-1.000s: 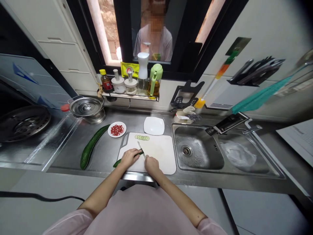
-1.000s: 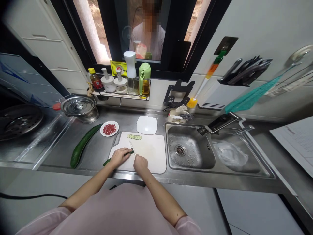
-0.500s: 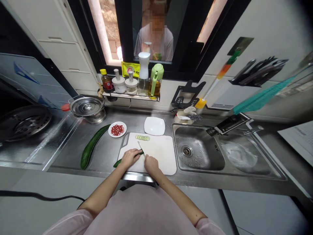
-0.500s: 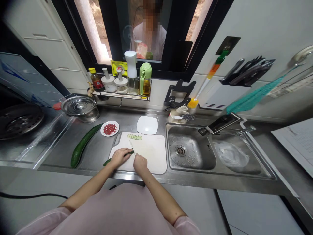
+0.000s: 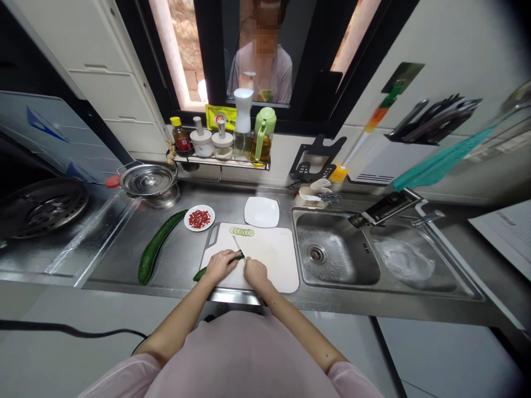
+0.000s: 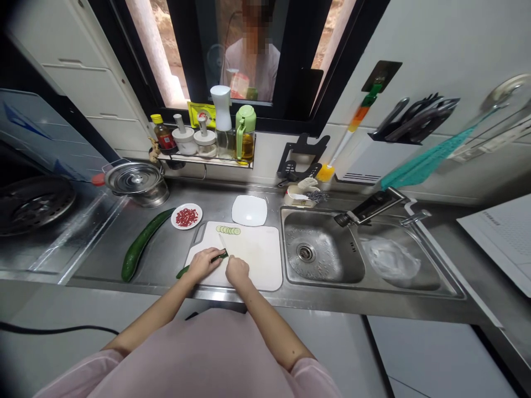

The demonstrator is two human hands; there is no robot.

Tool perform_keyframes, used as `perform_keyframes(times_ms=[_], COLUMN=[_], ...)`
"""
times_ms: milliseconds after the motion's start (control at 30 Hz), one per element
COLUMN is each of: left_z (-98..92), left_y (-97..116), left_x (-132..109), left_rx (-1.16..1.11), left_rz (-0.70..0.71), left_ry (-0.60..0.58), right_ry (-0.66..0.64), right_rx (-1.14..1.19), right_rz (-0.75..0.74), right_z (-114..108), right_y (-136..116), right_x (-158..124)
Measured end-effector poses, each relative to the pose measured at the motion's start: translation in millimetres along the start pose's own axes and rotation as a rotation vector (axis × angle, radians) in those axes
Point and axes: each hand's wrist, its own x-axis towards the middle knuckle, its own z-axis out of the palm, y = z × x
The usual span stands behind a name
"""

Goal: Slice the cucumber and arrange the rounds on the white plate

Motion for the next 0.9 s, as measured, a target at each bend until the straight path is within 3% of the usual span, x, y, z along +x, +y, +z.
perform_keyframes(times_ms=[400,700,900], left_z=[-11.7,-4.5,0.1], left_y=[7.0,1.3,-4.1], left_x=[-0.6,2.9,11.1], left_rx=[-0.023,-0.13,-0.173], left_rz=[-0.066,-0.218,-0.317], left_ry=[-0.01,0.146,0.26], right_ry=[0.05,0.08,0.184], right_rx=[0.042,-0.076,-0.135], right_rz=[0.031,0.059,0.053], right_z=[0.6,-0.7,-4.0], right_y=[18.8,40.6,50.7], right_x=[-12.9,-23.2,-26.5])
